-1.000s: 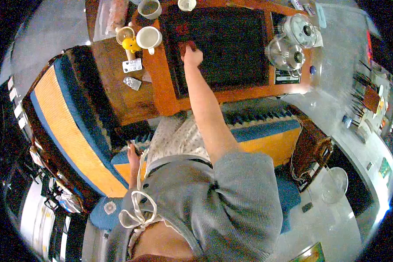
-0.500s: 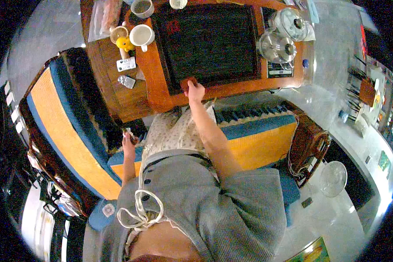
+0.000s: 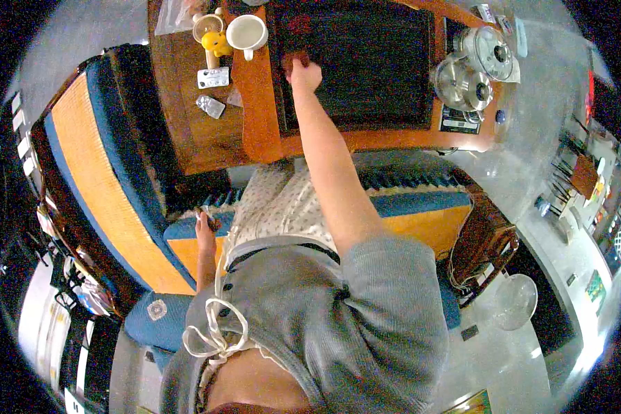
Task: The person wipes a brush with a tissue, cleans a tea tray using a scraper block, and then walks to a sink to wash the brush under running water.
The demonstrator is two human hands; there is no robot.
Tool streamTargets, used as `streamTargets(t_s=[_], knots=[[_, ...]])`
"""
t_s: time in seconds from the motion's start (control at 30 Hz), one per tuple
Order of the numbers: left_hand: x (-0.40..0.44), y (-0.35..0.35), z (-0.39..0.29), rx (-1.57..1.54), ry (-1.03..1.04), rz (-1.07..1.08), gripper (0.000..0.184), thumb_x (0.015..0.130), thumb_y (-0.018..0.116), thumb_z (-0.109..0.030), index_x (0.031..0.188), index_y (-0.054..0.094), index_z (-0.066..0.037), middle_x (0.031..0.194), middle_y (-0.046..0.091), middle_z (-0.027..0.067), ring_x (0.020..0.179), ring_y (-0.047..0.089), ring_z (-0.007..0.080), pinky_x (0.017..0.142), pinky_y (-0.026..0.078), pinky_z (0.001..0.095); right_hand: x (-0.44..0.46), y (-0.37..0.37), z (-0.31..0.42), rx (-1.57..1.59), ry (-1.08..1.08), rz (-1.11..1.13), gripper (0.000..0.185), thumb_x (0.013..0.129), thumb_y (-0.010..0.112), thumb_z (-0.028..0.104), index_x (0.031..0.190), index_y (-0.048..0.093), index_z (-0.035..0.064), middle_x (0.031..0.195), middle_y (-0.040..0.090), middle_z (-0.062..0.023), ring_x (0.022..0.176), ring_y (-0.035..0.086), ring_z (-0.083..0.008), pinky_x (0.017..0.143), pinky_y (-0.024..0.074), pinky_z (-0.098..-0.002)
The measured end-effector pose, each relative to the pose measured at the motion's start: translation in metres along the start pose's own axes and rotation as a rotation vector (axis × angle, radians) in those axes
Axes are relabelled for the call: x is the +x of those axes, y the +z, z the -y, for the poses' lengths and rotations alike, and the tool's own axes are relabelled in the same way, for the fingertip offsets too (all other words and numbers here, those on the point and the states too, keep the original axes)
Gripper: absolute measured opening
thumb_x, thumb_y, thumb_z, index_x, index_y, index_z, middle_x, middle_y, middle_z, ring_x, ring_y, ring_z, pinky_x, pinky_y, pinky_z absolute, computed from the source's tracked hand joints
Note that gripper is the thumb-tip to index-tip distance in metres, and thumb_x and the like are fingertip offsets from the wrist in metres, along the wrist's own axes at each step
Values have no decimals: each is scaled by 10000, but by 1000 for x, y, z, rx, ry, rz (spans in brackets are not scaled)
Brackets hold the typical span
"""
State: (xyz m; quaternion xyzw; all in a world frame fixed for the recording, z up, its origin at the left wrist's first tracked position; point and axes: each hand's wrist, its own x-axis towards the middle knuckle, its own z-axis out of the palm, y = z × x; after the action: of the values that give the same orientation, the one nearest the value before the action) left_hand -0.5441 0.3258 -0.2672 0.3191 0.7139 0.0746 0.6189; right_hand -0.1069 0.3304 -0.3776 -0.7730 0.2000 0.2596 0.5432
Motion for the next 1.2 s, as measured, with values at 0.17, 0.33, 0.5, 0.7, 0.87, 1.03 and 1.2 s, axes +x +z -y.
streamTargets(t_s=[0.17, 0.33, 0.5, 0.7, 0.87, 1.03, 1.2], knots=[[-7, 11, -2, -2, 22, 37, 262, 838, 459, -337, 877, 449, -78, 716, 463, 17, 588, 493, 137, 541, 423, 273, -42, -44, -68, 90, 159, -58, 245, 732, 612, 149, 770, 529, -78, 594, 556, -103, 381, 512, -172, 299, 414, -276], [-1, 23, -4, 26, 16, 71, 281, 837, 457, -347, 859, 447, -68, 687, 459, 24, 582, 492, 134, 531, 420, 276, -75, -79, -86, -96, 214, -74, 241, 707, 634, 159, 641, 510, -36, 541, 518, -76, 390, 503, -151, 304, 392, -260], [-2, 32, -9, 12, 35, 64, 282, 838, 454, -349, 835, 451, -67, 688, 468, 23, 594, 503, 129, 529, 434, 267, -69, -99, -101, -239, 71, -13, 230, 723, 615, 190, 644, 519, -3, 517, 514, -82, 372, 493, -147, 334, 387, -284], [-6, 32, 6, -26, 29, 43, 277, 842, 450, -334, 861, 453, -58, 728, 480, 23, 603, 510, 130, 538, 445, 264, -47, -115, -53, -932, -623, 403, 342, 737, 547, 359, 812, 574, 27, 811, 587, -144, 754, 555, -310, 653, 449, -381], [-33, 47, 21, -38, -10, -44, 254, 843, 452, -320, 850, 455, -67, 729, 471, 12, 603, 507, 128, 549, 441, 260, -25, -96, -48, -1073, -645, 624, 308, 704, 567, 375, 766, 563, 74, 769, 585, -129, 741, 559, -302, 632, 454, -400], [-51, 57, 42, -8, -5, -23, 247, 839, 457, -317, 816, 454, -71, 705, 486, 21, 589, 505, 123, 543, 425, 253, -24, -111, -49, -1076, -597, 553, 293, 709, 560, 351, 746, 557, 60, 743, 584, -133, 698, 569, -294, 596, 462, -400], [-81, 92, 51, 35, 41, -32, 263, 831, 464, -330, 780, 442, -73, 636, 480, 28, 562, 500, 122, 542, 418, 259, -3, -149, -44, -1027, -615, 469, 278, 709, 563, 328, 720, 550, 50, 722, 580, -141, 698, 558, -313, 594, 449, -405]])
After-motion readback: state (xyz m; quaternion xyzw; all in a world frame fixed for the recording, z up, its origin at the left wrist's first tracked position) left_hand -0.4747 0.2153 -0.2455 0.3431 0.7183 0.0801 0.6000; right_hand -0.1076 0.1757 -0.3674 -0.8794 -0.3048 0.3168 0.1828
